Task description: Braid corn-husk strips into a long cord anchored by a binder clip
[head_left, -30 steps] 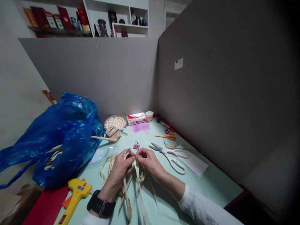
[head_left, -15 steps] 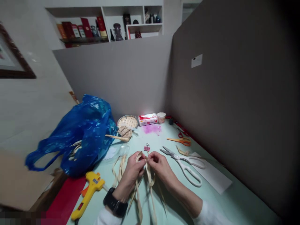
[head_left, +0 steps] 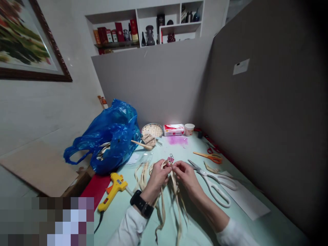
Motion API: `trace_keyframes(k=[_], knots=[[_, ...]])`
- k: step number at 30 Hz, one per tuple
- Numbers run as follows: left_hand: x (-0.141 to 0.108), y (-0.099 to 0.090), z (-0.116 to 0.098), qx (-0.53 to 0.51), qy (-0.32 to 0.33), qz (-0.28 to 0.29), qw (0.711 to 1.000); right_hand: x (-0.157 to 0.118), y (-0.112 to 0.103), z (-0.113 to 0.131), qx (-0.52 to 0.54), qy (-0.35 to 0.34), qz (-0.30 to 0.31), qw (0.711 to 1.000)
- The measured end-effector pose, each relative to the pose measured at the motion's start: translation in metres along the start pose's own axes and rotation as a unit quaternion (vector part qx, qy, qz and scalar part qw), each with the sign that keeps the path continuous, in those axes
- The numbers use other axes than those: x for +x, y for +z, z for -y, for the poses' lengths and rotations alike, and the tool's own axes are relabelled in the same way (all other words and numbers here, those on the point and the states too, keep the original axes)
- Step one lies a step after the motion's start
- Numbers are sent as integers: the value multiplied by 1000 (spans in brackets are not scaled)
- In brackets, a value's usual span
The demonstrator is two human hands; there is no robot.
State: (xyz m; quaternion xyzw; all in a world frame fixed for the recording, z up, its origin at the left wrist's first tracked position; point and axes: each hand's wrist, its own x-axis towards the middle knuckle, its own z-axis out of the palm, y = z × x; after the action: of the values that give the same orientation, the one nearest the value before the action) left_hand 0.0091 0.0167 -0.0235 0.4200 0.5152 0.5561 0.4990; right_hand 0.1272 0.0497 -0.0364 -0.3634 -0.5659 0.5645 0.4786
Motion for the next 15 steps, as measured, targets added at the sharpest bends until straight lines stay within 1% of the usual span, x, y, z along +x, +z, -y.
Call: trace_keyframes(k=[3,7,15], knots=[[1,-3,1,0,0,2,1000,0,1,1,3,1,6,1000],[0,-4,-1,-18,-3,22,1000,-1,2,3,11,8,13,1000],[-5,-1,-4,-46,1,36,998,-6,1,9,21,30,25,999]])
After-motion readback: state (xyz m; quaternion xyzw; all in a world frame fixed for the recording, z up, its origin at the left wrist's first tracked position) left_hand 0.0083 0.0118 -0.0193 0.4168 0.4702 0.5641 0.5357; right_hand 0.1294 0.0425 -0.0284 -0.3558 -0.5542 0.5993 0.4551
